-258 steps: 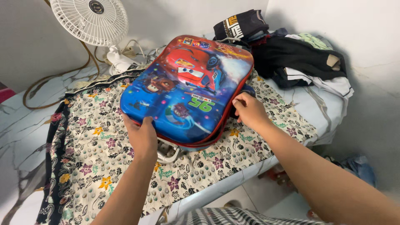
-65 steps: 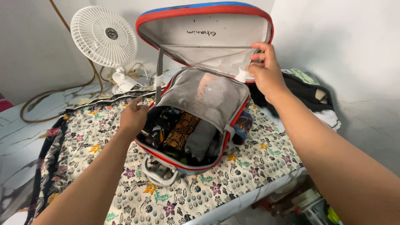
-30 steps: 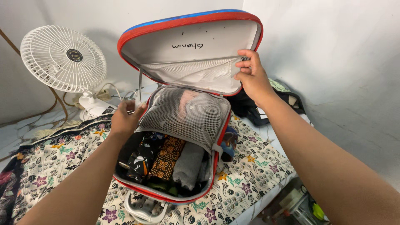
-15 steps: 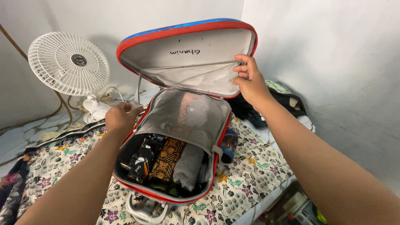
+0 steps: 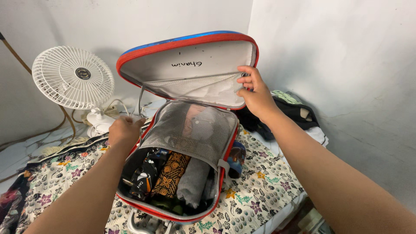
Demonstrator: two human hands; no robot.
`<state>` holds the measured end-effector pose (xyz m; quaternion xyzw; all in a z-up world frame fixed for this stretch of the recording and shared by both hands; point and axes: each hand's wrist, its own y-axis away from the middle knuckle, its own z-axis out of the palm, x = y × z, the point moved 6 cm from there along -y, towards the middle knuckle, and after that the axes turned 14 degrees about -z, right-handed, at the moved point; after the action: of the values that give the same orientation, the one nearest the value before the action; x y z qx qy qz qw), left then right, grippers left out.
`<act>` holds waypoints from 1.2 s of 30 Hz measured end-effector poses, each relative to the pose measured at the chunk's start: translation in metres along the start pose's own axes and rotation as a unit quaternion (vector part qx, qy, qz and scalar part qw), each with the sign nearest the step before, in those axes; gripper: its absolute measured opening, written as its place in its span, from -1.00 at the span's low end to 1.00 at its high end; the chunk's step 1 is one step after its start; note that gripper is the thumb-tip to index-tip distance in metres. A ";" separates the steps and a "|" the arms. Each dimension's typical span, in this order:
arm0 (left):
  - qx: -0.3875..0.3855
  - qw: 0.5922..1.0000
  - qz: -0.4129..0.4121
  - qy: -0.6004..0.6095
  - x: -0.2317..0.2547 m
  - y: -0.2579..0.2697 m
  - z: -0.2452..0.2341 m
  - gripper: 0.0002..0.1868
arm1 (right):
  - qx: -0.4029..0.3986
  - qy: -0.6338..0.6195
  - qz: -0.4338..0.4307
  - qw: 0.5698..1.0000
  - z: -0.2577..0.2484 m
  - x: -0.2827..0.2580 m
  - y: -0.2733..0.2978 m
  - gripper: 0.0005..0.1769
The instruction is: The person folds a patterned cloth and places it into a small red lunchbox, then closes it. They then open a larger red backpack, remove several folded clothes and a small pouch, and place them on the bed. Finally, they open the small lunchbox again and remove its contents.
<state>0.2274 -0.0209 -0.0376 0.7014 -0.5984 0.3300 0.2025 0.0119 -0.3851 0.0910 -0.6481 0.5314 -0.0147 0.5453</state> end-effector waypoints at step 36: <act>-0.064 0.998 -0.004 -0.006 -0.067 0.060 0.029 -0.45 | -0.143 0.100 0.312 0.934 0.006 0.174 -0.026 -0.23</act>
<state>0.1713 -0.0056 -0.1120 0.6913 -0.6164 0.2864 0.2451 0.1091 -0.5078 0.0095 -0.5159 0.7554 0.1675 0.3677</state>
